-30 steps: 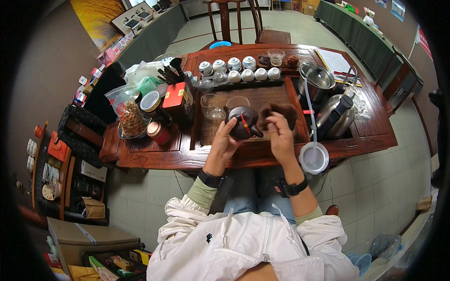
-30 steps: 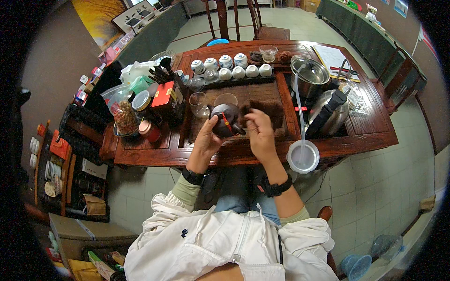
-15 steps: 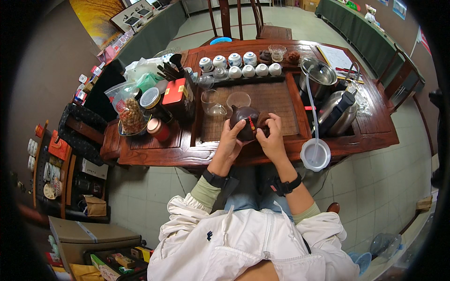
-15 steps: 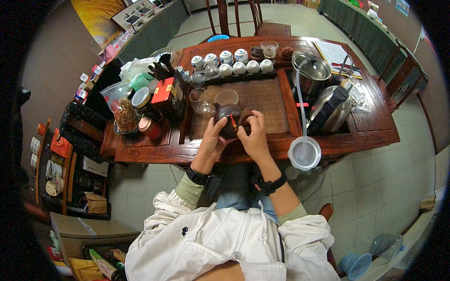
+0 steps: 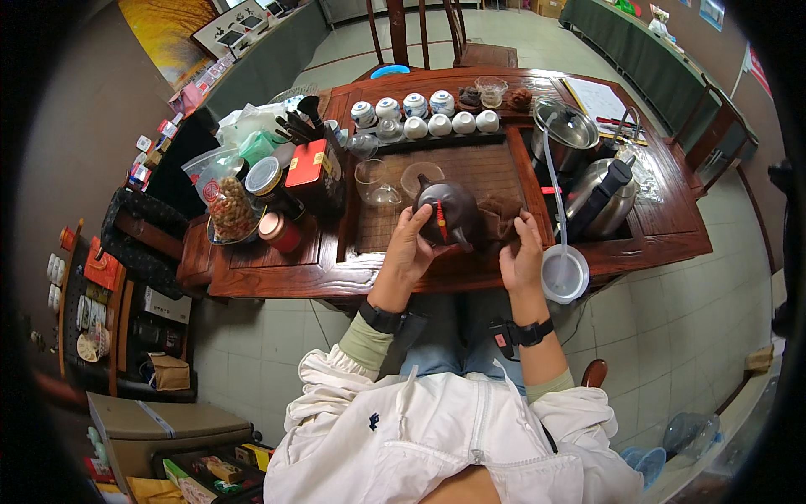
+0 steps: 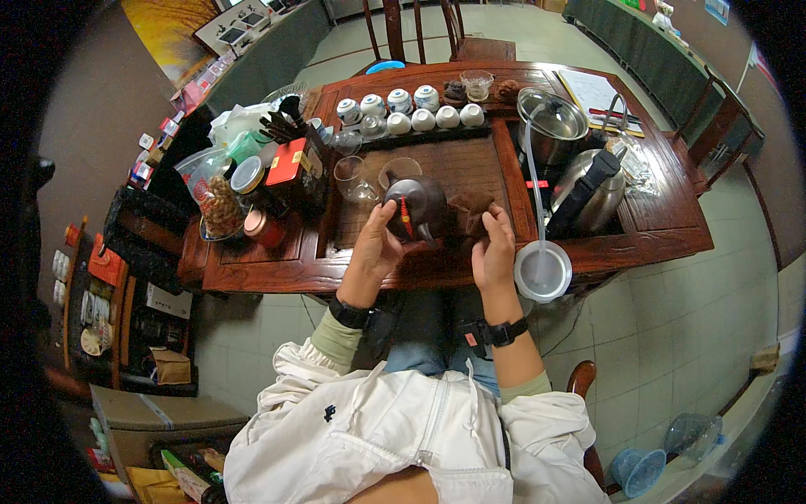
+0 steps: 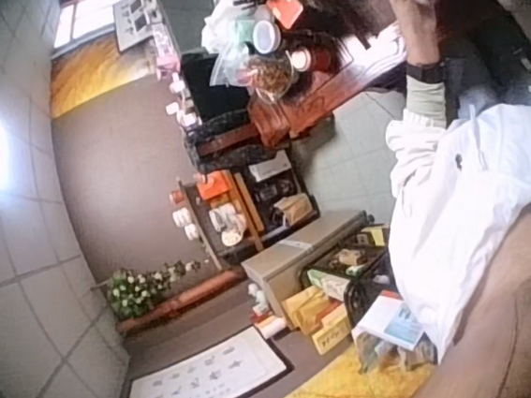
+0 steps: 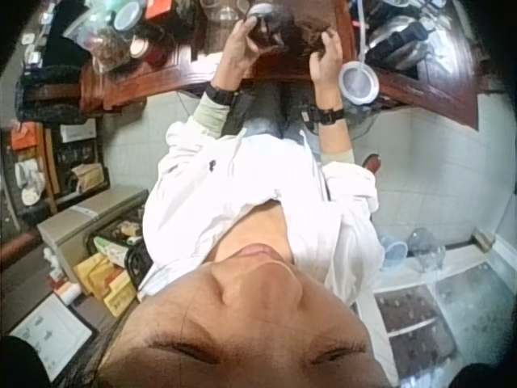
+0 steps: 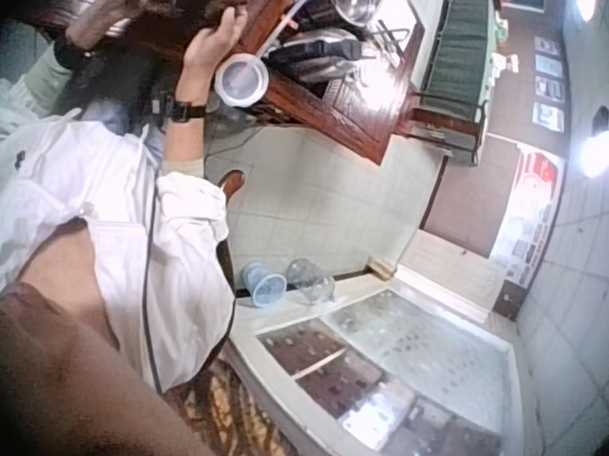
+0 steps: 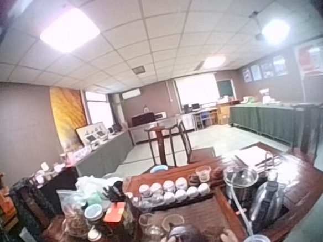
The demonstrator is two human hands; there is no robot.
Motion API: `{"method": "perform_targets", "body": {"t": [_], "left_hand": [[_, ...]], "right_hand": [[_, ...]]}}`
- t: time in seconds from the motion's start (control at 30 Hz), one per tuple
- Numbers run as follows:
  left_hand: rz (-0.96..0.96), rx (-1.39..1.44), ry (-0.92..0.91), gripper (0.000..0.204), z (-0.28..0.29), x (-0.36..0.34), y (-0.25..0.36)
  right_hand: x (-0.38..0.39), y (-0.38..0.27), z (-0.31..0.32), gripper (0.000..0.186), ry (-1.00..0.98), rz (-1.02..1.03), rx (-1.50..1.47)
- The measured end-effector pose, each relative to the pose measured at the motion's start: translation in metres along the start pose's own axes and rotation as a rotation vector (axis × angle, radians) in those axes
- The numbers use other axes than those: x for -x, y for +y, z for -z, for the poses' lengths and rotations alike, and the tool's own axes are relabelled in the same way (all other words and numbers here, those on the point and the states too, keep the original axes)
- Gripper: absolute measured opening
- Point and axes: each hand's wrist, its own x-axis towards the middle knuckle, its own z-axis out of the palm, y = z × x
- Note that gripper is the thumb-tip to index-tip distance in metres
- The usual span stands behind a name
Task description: The person wipes a wooden tea tray with a cloth, then wipes several small ceramic cups and glass cups. The person also wipes a small teapot and places the cleaned items back on the tray.
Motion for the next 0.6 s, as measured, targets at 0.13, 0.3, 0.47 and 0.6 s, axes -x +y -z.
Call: {"method": "perform_targets", "body": {"t": [0.13,0.3,0.47,0.6], "left_hand": [[-0.014,0.05,-0.02,0.037,0.005,-0.002,-0.004],[-0.029,0.044,-0.024,0.042,0.008,-0.005,-0.006],[0.004,-0.043,-0.007,0.049,0.004,-0.002,-0.012],[0.026,-0.08,-0.084,0.053,0.003,0.001,-0.009]], "right_hand": [[0.012,0.007,-0.011,0.024,-0.295,0.141,0.352],[0.014,0.027,-0.017,0.015,-0.346,0.402,0.837],[0.011,0.035,-0.016,0.026,-0.328,0.534,0.854],[0.006,0.033,-0.012,0.029,-0.327,0.515,0.871]]}}
